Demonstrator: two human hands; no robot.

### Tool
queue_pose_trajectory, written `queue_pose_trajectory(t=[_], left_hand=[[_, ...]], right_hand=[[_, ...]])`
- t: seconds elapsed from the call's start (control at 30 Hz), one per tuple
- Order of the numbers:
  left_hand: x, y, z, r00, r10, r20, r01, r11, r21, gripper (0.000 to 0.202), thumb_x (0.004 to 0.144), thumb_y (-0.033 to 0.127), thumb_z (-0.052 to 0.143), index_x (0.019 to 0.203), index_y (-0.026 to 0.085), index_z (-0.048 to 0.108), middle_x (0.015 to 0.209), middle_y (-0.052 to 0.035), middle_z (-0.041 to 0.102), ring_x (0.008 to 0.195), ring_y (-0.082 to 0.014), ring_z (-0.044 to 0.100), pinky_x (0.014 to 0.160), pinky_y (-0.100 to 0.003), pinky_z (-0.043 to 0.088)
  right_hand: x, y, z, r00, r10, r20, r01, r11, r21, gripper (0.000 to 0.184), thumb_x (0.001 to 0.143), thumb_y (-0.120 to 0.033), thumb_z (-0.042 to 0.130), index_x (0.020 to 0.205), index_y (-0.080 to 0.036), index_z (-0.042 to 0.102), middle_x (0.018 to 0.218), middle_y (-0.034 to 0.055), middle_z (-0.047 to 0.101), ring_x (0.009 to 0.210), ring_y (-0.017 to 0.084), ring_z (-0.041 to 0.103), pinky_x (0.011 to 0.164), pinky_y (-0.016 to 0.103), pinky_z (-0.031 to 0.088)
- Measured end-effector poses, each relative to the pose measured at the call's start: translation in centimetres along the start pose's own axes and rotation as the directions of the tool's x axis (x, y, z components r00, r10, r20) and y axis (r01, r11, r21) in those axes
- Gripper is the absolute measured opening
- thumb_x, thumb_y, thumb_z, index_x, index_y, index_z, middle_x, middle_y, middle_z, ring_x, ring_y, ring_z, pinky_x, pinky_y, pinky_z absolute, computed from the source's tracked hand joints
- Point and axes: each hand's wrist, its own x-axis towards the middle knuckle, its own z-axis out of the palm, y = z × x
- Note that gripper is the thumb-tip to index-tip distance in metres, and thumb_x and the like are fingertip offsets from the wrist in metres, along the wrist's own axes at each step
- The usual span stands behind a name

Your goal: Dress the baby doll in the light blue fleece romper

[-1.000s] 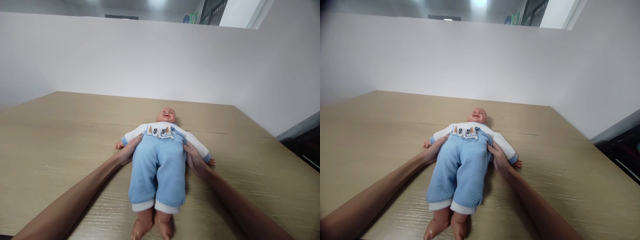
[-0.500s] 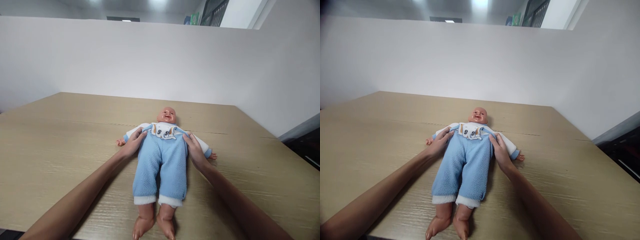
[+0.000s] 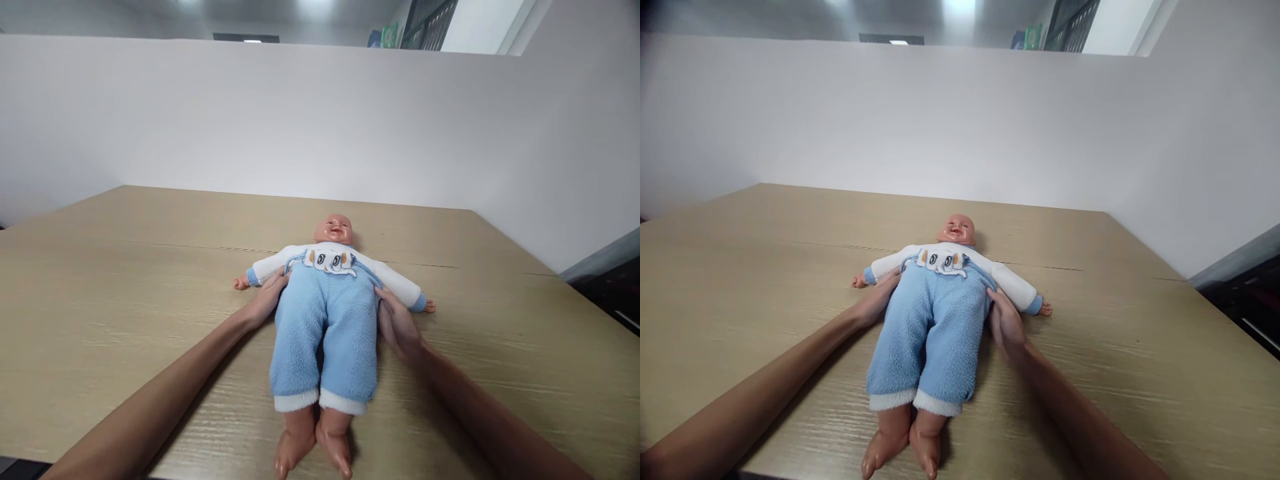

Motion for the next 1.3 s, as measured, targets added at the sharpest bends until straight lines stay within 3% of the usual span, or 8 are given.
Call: queue_pose_trajectory(t=[0.1, 0.23, 0.43, 0.63, 0.83, 1.0, 1.13, 1.3], left_hand=[[0.2, -0.9, 1.5, 0.995, -0.076, -0.057, 0.061, 0.972, -0.227, 0.037, 0.091, 0.050, 0.075, 0.112, 0.020, 0.075, 0.124, -0.0064, 0.076, 0.123, -0.0285, 0.063, 0.106, -0.035, 0.048], [0.7, -1.9, 1.7, 0.995, -0.091, -0.030, 0.081, 0.965, -0.249, 0.031, 0.087, 0.048, 0.079, 0.098, 0.019, 0.074, 0.104, -0.0031, 0.076, 0.102, -0.0236, 0.066, 0.093, -0.032, 0.049], [1.5, -1.9, 0.2, 0.996, -0.049, 0.071, 0.069, 0.948, -0.309, 0.029, 0.091, 0.046, 0.079, 0.099, 0.019, 0.074, 0.102, -0.0034, 0.074, 0.098, -0.0218, 0.063, 0.092, -0.031, 0.047], [2.2, -1.7, -1.1, 0.983, -0.059, 0.175, 0.102, 0.962, -0.253, 0.024, 0.093, 0.042, 0.079, 0.096, 0.019, 0.076, 0.097, -0.0040, 0.075, 0.097, -0.0249, 0.065, 0.094, -0.034, 0.044], [2.6, -1.6, -1.0, 0.978, 0.020, 0.206, 0.030, 0.971, -0.239, 0.038, 0.096, 0.044, 0.075, 0.125, 0.019, 0.076, 0.129, -0.0106, 0.074, 0.127, -0.0324, 0.060, 0.116, -0.042, 0.037], [2.5, -1.4, -0.9, 0.989, 0.106, 0.098, -0.086, 0.978, -0.190, 0.033, 0.098, 0.048, 0.073, 0.112, 0.019, 0.073, 0.112, -0.0058, 0.071, 0.105, -0.0243, 0.062, 0.098, -0.033, 0.044], [2.2, -1.2, -0.7, 0.980, 0.196, 0.022, -0.196, 0.980, -0.011, 0.033, 0.103, 0.053, 0.067, 0.098, 0.020, 0.066, 0.091, 0.0007, 0.060, 0.084, -0.0171, 0.052, 0.081, -0.028, 0.041], [2.0, -0.9, -0.3, 0.932, 0.362, -0.002, -0.355, 0.916, 0.186, 0.034, 0.108, 0.053, 0.057, 0.104, 0.021, 0.065, 0.099, -0.0018, 0.063, 0.093, -0.0189, 0.055, 0.086, -0.029, 0.042]], right_hand=[[0.1, 0.8, 0.9, 0.992, 0.084, -0.094, -0.068, 0.984, 0.163, 0.043, 0.091, -0.054, 0.070, 0.127, -0.031, 0.073, 0.137, 0.0005, 0.075, 0.145, 0.030, 0.057, 0.123, 0.048, 0.049], [0.4, 0.7, 1.0, 0.992, 0.086, -0.088, -0.069, 0.981, 0.184, 0.047, 0.090, -0.054, 0.071, 0.131, -0.030, 0.071, 0.136, 0.0001, 0.076, 0.142, 0.030, 0.060, 0.118, 0.047, 0.055], [1.1, 0.2, 0.7, 0.994, 0.093, -0.066, -0.082, 0.985, 0.153, 0.033, 0.087, -0.049, 0.072, 0.111, -0.027, 0.076, 0.117, 0.0015, 0.082, 0.133, 0.032, 0.066, 0.112, 0.047, 0.058], [1.6, 0.0, 0.4, 0.999, 0.005, -0.037, 0.001, 0.987, 0.163, 0.033, 0.086, -0.040, 0.072, 0.117, -0.028, 0.073, 0.117, 0.0000, 0.081, 0.131, 0.030, 0.066, 0.113, 0.045, 0.055], [1.6, 0.4, -0.3, 0.994, -0.105, -0.021, 0.106, 0.991, 0.075, 0.025, 0.086, -0.035, 0.070, 0.110, -0.028, 0.070, 0.120, -0.0009, 0.077, 0.125, 0.026, 0.066, 0.111, 0.038, 0.051], [1.3, 0.6, -1.0, 0.984, -0.157, -0.082, 0.148, 0.983, -0.111, 0.023, 0.085, -0.043, 0.074, 0.099, -0.027, 0.066, 0.108, 0.0010, 0.074, 0.107, 0.027, 0.066, 0.098, 0.038, 0.053], [2.0, -0.5, -1.5, 0.981, -0.178, -0.074, 0.161, 0.968, -0.190, 0.024, 0.086, -0.048, 0.075, 0.091, -0.026, 0.064, 0.092, -0.0003, 0.065, 0.089, 0.023, 0.059, 0.087, 0.034, 0.049], [4.3, -4.2, -0.4, 0.980, -0.189, -0.064, 0.156, 0.924, -0.349, 0.036, 0.086, -0.052, 0.078, 0.075, -0.024, 0.058, 0.078, -0.0014, 0.053, 0.073, 0.018, 0.046, 0.070, 0.031, 0.041]])
